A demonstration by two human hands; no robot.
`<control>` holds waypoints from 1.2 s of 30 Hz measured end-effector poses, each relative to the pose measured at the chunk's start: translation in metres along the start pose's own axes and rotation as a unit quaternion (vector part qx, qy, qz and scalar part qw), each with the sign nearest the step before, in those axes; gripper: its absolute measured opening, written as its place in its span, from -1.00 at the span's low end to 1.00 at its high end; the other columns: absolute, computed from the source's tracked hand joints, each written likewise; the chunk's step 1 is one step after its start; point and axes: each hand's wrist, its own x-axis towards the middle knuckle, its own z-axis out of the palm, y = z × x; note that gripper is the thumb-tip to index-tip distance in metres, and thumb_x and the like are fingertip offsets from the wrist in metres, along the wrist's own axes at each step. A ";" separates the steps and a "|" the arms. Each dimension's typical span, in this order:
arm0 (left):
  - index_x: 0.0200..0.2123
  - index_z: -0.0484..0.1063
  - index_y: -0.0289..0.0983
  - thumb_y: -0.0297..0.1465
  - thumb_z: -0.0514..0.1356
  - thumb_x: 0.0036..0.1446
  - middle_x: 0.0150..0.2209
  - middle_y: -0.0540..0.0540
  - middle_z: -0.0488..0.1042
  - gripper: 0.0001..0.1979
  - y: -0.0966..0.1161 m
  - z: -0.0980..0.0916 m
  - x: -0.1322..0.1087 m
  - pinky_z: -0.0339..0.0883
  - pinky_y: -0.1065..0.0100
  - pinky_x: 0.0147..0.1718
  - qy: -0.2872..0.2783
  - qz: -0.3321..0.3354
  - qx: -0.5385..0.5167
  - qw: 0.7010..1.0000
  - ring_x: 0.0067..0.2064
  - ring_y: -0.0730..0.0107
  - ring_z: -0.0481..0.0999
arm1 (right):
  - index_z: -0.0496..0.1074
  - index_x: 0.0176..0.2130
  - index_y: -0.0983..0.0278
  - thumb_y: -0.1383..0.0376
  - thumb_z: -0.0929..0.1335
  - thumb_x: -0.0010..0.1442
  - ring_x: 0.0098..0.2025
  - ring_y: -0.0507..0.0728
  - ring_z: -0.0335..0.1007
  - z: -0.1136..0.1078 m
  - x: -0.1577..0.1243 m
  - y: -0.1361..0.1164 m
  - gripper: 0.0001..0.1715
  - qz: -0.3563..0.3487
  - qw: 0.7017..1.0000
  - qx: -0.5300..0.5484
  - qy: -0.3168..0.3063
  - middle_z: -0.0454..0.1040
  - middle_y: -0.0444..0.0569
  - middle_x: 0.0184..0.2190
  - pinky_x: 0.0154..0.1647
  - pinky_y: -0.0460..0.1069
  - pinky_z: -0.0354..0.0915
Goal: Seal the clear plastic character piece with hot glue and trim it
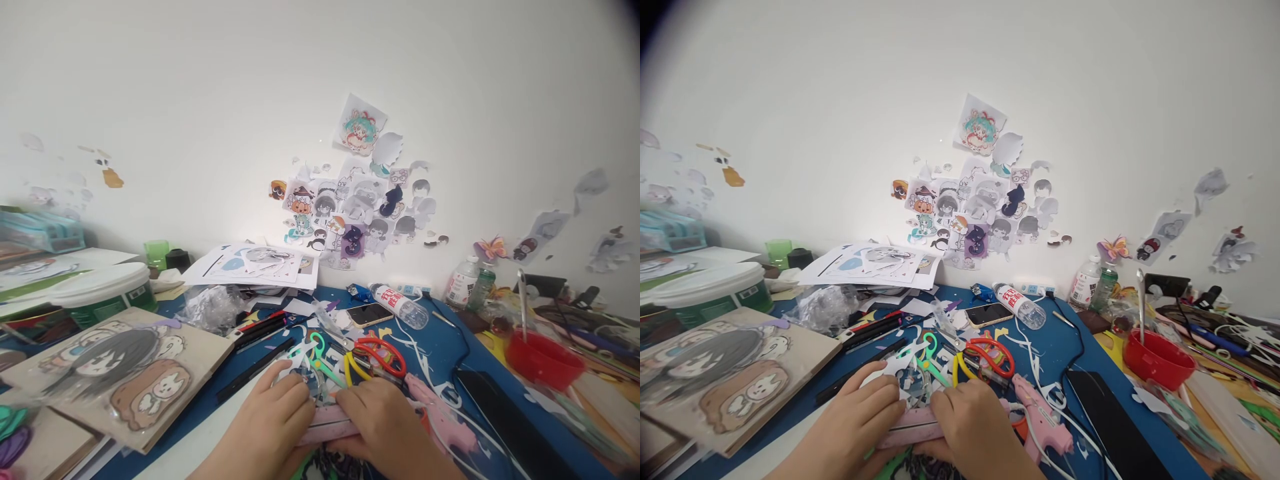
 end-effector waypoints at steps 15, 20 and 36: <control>-0.45 0.32 -0.23 -0.48 0.10 0.06 -0.49 0.04 0.37 -0.93 0.002 -0.004 0.002 0.18 0.16 -0.03 0.003 -0.002 0.001 1.000 -0.41 0.36 0.32 | 0.38 -0.32 0.27 -0.03 0.41 0.00 -0.45 0.17 0.41 0.001 -0.001 0.001 -0.56 -0.012 1.000 -0.009 0.009 0.49 -0.08 -0.48 -0.47 0.01 0.14; -0.45 0.32 -0.24 -0.48 0.12 0.04 -0.51 0.04 0.36 -0.94 0.000 -0.002 0.002 0.17 0.17 -0.05 0.016 0.019 -0.005 1.000 -0.43 0.37 0.31 | 0.38 -0.33 0.29 -0.04 0.40 0.00 -0.49 0.16 0.39 -0.001 0.000 0.000 -0.55 -0.020 0.999 -0.007 0.024 0.49 -0.07 -0.50 -0.50 0.00 0.13; -0.50 0.27 -0.23 -0.46 0.16 0.02 -0.51 0.08 0.36 -0.89 -0.001 -0.001 0.003 0.13 0.22 -0.01 0.009 0.006 -0.001 1.000 -0.42 0.41 0.32 | 0.39 -0.31 0.30 -0.06 0.29 0.13 -0.52 0.14 0.39 -0.007 0.003 -0.002 -0.54 -0.044 0.998 -0.025 0.031 0.47 -0.07 -0.54 -0.52 0.00 0.10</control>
